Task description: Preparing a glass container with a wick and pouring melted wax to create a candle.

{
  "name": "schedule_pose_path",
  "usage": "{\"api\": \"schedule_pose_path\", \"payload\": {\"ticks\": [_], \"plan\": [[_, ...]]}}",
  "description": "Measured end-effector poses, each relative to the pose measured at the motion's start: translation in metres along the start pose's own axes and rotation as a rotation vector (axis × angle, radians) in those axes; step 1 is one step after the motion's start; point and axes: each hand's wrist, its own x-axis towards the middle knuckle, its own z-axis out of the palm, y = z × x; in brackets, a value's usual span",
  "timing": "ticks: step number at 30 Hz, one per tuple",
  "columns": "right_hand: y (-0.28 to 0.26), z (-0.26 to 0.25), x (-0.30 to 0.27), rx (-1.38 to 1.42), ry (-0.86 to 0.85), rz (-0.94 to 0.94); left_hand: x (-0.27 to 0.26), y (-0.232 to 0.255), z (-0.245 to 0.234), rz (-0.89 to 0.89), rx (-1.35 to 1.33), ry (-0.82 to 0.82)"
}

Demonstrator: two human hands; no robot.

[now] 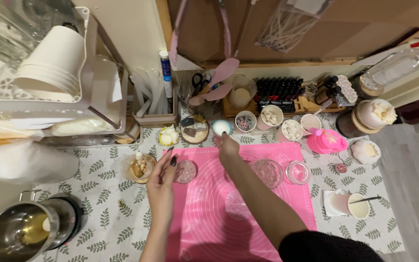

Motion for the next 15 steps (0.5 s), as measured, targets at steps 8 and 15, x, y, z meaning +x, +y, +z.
{"api": "schedule_pose_path", "payload": {"ticks": [8, 15], "plan": [[0.017, 0.041, 0.09, -0.069, 0.054, -0.163, -0.013, 0.011, -0.024, 0.065, 0.206, 0.111], [-0.006, 0.022, -0.026, -0.177, -0.12, -0.322, -0.02, -0.027, -0.037, 0.038, 0.221, 0.121]]}}
